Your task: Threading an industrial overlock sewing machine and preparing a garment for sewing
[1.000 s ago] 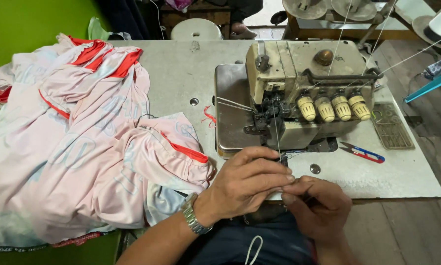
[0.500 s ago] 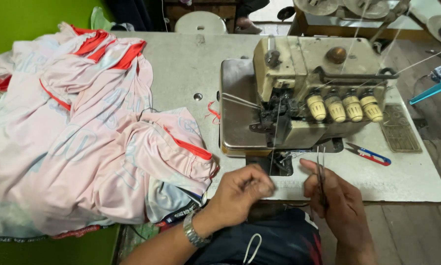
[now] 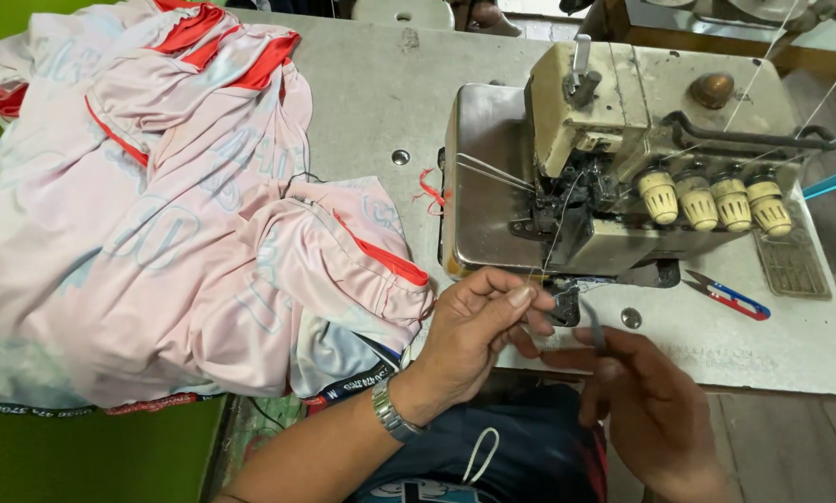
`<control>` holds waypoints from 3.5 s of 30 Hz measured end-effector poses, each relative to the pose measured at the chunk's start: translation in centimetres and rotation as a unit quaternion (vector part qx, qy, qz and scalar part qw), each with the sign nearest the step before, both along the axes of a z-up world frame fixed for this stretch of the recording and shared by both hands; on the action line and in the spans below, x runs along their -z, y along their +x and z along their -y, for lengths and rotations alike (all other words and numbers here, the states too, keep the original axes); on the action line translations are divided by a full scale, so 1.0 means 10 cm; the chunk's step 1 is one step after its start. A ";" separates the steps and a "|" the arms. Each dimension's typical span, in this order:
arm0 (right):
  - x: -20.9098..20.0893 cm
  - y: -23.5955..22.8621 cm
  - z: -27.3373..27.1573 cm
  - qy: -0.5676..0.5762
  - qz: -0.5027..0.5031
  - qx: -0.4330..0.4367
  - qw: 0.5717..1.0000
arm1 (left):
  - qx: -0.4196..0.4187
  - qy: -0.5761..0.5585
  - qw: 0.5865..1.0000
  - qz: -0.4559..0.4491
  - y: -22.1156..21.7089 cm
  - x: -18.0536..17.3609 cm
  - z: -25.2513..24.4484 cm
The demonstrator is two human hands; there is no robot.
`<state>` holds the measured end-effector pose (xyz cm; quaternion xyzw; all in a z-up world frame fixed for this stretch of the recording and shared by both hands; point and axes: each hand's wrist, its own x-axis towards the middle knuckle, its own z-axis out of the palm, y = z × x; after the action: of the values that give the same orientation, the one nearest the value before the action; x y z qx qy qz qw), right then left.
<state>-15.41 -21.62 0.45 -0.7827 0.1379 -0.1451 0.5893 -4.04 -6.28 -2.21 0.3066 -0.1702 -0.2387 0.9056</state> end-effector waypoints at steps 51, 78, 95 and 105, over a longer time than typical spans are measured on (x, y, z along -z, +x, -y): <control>-1.30 0.61 0.06 -0.723 0.038 -0.063 0.687 | -0.085 0.059 0.994 0.021 0.40 -0.71 -0.17; -0.78 0.24 -0.17 -0.426 0.163 -0.020 0.890 | -0.051 0.056 0.997 -0.025 0.35 -0.58 0.09; -0.79 0.30 -0.09 -0.619 0.243 -0.032 0.746 | -0.067 0.066 0.996 -0.004 0.35 -0.59 0.05; -1.19 0.37 0.13 -0.664 0.232 -0.052 0.708 | -0.268 0.195 0.893 0.304 0.55 -0.70 -0.30</control>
<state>-11.74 -22.89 12.40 -0.9195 -0.1767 -0.3455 -0.0629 1.41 -3.31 4.82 0.5687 -0.2986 0.0890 0.7612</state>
